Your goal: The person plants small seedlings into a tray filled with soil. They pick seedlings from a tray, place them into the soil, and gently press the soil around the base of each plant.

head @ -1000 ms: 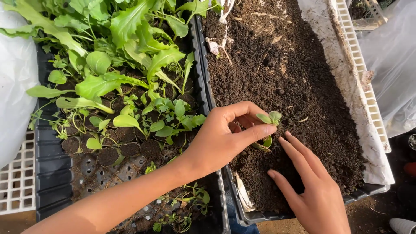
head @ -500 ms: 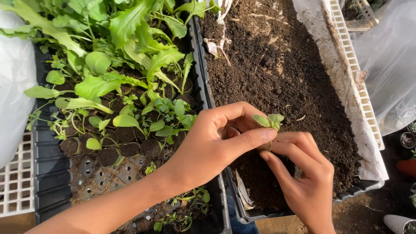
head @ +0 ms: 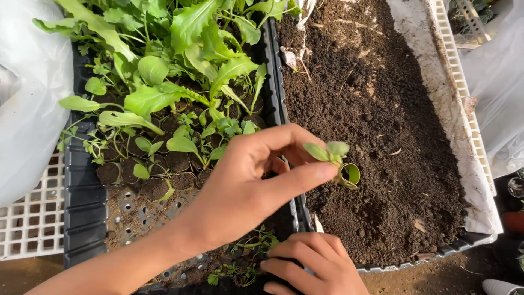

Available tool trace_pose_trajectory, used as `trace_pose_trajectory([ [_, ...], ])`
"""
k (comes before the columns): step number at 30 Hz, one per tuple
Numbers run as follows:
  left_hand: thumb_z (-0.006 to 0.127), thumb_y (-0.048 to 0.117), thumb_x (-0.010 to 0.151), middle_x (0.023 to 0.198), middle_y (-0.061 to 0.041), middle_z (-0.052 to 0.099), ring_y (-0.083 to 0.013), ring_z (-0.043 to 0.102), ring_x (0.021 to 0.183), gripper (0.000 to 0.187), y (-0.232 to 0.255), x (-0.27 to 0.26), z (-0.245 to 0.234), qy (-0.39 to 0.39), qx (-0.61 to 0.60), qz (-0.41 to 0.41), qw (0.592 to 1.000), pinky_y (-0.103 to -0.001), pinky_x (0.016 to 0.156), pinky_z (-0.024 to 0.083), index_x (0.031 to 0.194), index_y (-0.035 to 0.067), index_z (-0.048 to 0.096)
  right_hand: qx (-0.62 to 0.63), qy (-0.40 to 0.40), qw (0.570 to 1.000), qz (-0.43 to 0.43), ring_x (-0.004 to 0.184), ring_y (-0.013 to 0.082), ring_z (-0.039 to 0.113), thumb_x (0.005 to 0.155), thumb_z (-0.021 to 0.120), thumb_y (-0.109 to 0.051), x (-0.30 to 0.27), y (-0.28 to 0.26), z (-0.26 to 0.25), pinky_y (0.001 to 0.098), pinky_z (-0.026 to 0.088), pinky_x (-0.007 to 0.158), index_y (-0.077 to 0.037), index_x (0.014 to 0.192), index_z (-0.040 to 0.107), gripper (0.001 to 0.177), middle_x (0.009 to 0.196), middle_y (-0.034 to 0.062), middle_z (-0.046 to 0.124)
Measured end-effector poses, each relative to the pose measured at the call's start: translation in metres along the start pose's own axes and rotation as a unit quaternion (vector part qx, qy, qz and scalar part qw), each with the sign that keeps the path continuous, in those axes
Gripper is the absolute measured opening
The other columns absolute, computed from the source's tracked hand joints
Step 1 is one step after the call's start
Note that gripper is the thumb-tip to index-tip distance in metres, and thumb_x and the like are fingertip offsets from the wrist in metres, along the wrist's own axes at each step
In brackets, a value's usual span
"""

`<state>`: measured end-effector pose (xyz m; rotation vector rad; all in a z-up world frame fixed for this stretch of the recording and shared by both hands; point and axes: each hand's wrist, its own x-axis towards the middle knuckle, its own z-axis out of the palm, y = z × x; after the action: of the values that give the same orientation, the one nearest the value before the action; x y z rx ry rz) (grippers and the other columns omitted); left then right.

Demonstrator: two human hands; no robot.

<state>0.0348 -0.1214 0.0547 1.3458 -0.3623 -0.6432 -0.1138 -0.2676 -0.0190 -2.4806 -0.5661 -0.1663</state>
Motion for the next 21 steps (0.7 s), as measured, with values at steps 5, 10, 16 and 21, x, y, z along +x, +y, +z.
trace_pose_trajectory([
  [5, 0.072, 0.024, 0.09, 0.075, 0.004, 0.064, -0.0056, 0.051, 0.067, 0.012, -0.024, 0.024, 0.021, -0.03, 0.039, -0.021, 0.999, -0.023, 0.062, 0.044, 0.092, 0.012, 0.073, -0.031, 0.129, 0.987, 0.086, 0.1, 0.015, 0.071, 0.091, 0.065, -0.031, -0.001, 0.001, -0.037, 0.0304, 0.053, 0.092, -0.017, 0.1, 0.078, 0.021, 0.106, -0.0005, 0.075],
  [10, 0.074, 0.021, 0.089, 0.084, 0.005, 0.071, -0.0044, 0.056, 0.075, 0.008, -0.052, 0.05, 0.039, -0.046, 0.056, 0.002, 0.997, -0.022, 0.073, 0.049, 0.091, 0.014, 0.074, -0.159, 0.166, 0.952, 0.203, 0.116, 0.0252, 0.064, 0.09, 0.073, -0.017, -0.02, 0.043, -0.055, 0.0371, 0.047, 0.105, -0.007, 0.117, 0.072, 0.029, 0.13, 0.0094, 0.069],
  [16, 0.074, 0.018, 0.09, 0.08, 0.004, 0.07, -0.0059, 0.057, 0.073, 0.005, -0.053, 0.058, 0.038, -0.028, 0.112, -0.004, 0.993, -0.023, 0.071, 0.049, 0.088, 0.013, 0.073, -0.13, 0.044, 0.955, 0.261, 0.148, 0.0255, 0.044, 0.09, 0.066, -0.033, -0.035, 0.066, -0.051, 0.0453, 0.033, 0.117, -0.013, 0.152, 0.049, 0.068, 0.16, 0.0065, 0.048],
  [21, 0.073, 0.018, 0.091, 0.084, 0.003, 0.065, -0.0089, 0.051, 0.07, 0.007, -0.059, 0.057, 0.034, -0.04, 0.139, 0.015, 0.989, -0.025, 0.068, 0.045, 0.089, 0.012, 0.07, -0.148, 0.125, 0.954, 0.23, 0.117, 0.0168, 0.068, 0.092, 0.069, -0.02, -0.027, 0.055, -0.051, 0.0313, 0.052, 0.101, -0.013, 0.132, 0.068, 0.041, 0.138, 0.003, 0.068],
])
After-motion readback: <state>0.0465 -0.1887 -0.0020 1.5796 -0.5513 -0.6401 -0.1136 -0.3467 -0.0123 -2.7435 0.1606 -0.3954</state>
